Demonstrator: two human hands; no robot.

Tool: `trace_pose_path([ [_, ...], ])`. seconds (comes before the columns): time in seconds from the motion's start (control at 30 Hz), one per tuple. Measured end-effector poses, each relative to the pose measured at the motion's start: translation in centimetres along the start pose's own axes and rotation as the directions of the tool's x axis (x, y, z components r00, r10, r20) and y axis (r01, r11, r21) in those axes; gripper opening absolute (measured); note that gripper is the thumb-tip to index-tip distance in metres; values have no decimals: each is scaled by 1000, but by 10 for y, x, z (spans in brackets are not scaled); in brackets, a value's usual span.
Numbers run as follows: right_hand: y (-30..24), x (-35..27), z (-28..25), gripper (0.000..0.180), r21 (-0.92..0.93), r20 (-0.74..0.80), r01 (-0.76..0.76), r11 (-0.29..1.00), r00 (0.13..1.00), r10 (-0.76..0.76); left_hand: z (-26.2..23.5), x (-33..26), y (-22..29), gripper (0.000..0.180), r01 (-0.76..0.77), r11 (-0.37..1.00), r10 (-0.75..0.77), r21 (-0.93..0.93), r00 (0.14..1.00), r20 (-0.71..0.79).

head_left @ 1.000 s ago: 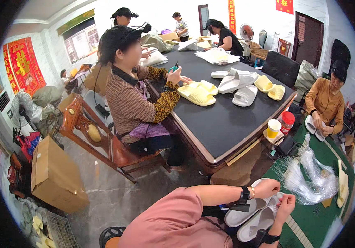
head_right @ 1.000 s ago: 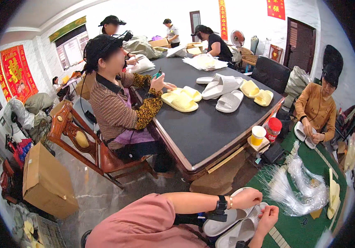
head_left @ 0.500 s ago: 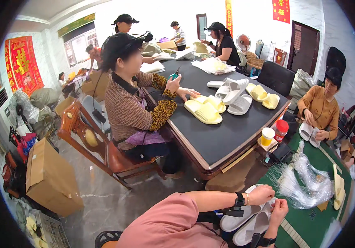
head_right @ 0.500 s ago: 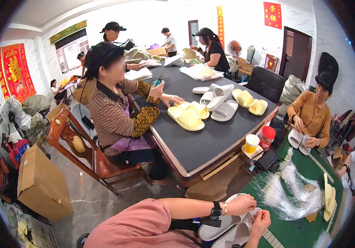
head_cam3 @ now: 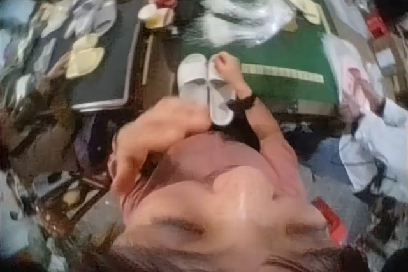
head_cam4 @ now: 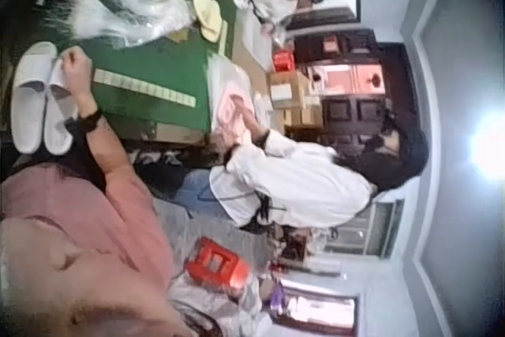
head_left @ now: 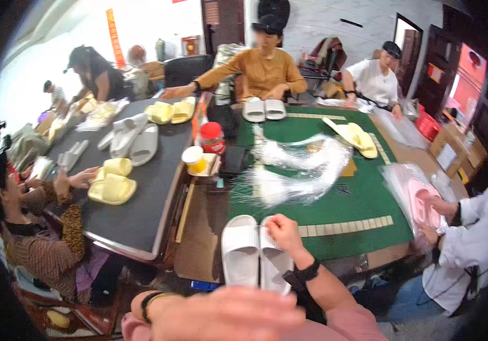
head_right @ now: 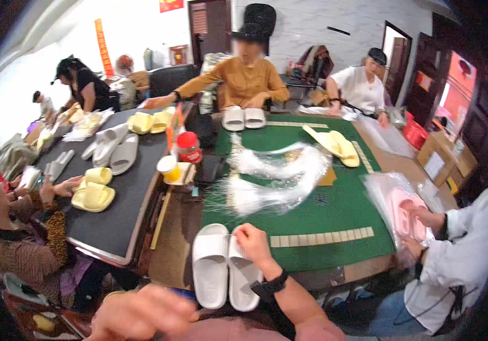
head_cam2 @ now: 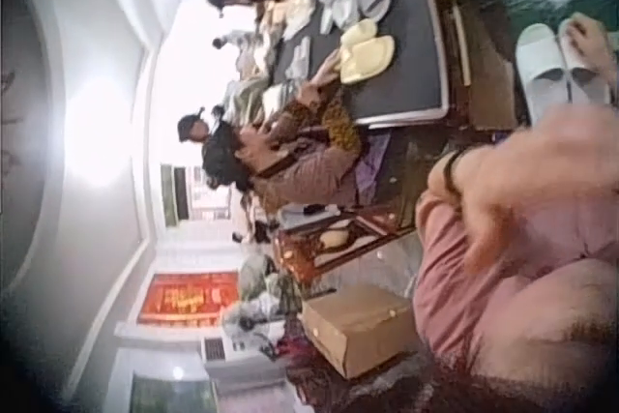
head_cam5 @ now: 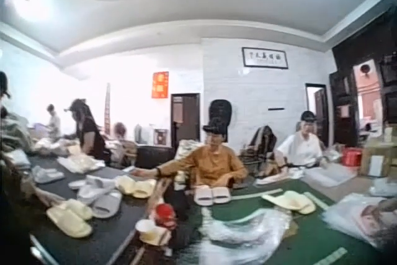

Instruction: Inspecting and cleaning excess threads or defects from manufactured slippers.

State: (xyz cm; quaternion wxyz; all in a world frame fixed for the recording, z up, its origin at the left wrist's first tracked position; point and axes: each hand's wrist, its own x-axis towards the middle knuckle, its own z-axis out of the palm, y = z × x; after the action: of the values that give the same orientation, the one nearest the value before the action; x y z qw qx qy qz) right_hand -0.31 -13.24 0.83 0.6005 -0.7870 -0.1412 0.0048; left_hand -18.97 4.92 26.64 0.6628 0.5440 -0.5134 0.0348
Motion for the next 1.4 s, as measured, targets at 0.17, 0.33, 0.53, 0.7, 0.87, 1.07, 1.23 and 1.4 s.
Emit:
trace_pose_path([
  [0.17, -5, 0, -1, 16, 5, 6, -14, 1000, 1000, 14, 24, 7, 7, 72, -205, 955, 185, -213, 976, -113],
  [0.33, -5, -2, 0, 13, 64, -3, 20, 998, 1000, -20, 31, 4, -13, 62, -426, 896, 393, -122, 891, -226],
  [0.53, -9, -1, -2, 14, -8, 12, -43, 999, 999, 44, 29, 7, -9, 53, -407, 900, 337, -157, 878, -341],
  [0.7, -9, -1, -1, 15, 34, 20, -46, 998, 999, 45, 55, 17, -8, 43, -402, 898, 279, -179, 835, -474],
  [0.87, -5, -2, -1, 15, 25, 17, -43, 999, 999, 42, 147, 81, -3, 39, -727, 668, -187, -160, 43, -981],
  [1.07, -4, -1, 0, 14, 47, 24, -48, 998, 999, 47, 135, 73, -29, 46, -803, 594, 82, -45, 117, -990],
  [1.23, -5, -1, -2, 15, 23, 30, -36, 999, 999, 35, 66, 30, -18, 39, -377, 924, 297, 70, 588, -752],
  [1.4, -5, -2, -1, 14, 54, 38, -42, 998, 998, 40, 24, 15, -17, 34, -339, 939, 298, -55, 885, -358],
])
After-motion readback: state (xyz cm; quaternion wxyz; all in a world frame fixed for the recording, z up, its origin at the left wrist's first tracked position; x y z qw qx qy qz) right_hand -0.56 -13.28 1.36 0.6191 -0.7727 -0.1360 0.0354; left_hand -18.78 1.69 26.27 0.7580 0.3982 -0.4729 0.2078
